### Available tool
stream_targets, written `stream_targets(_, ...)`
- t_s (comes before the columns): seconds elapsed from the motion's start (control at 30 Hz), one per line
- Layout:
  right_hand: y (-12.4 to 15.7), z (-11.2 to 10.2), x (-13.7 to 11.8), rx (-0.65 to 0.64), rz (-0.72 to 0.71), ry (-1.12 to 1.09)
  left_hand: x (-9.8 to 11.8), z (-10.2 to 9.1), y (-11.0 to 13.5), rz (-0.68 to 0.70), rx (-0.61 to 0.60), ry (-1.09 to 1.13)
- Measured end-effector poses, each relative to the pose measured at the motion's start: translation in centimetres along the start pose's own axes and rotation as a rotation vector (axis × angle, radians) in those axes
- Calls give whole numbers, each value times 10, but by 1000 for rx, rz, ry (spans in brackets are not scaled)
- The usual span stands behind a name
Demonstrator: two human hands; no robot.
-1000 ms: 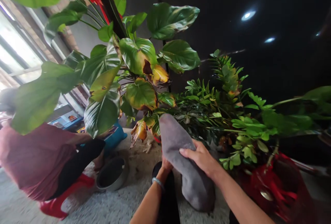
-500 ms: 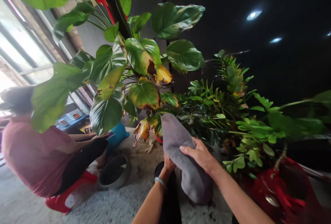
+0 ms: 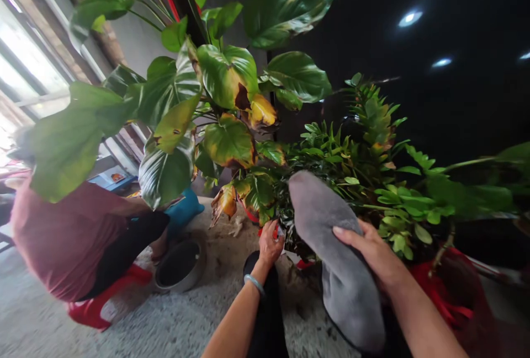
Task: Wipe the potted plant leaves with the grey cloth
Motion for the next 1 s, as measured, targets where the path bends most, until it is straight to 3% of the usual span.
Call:
stream_targets(0.07, -14, -1, 2, 48, -23, 0, 2, 0, 1, 19, 11, -14)
stream_targets(0.13, -20, 3, 28, 49, 48, 29, 3, -1, 1, 23, 10, -13)
stream_targets(0.2, -15, 4, 57, 41, 106, 101, 4, -2, 1, 26, 11, -12)
stream_targets(0.27, -1, -4, 68, 55, 102, 170, 3, -3, 1, 19, 11, -6)
stream_targets(0.33, 15, -18, 57, 81, 79, 190, 2, -3, 0, 9, 15, 1)
stream_targets(0.4, 22, -35, 28, 156, 29, 172, 2, -3, 0, 10, 19, 12)
stream_targets(0.5, 16, -63, -24, 418, -168, 122, 4, -3, -1, 9, 24, 29)
stream_targets(0.57, 1, -65, -29, 488, -210, 49, 7, -2, 0, 5, 24, 38)
stream_targets(0.67, -20, -39, 19, 308, -9, -4, 10, -3, 1, 3, 27, 36)
stream_targets(0.77, -2, -30, 70, 227, 152, 82, 8, -4, 1, -2, 26, 28)
stream_targets(0.83, 18, -41, 78, 267, 156, 106, 6, -5, 1, -6, 20, 36)
stream_targets(0.9, 28, -59, 61, 343, 81, 92, 4, -6, -1, -11, 17, 46)
stream_targets(1.0, 18, -83, 6, 491, -183, 96, 6, -7, -2, -19, 19, 48)
Point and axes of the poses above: each hand's wrist, its own y-axis away from the middle knuckle, its own z-axis out of the palm, x = y × z, the point moved 9 cm from there along -y, towards the middle knuckle, and after that the axes turned 4 degrees about -y, right-handed, at the moved point
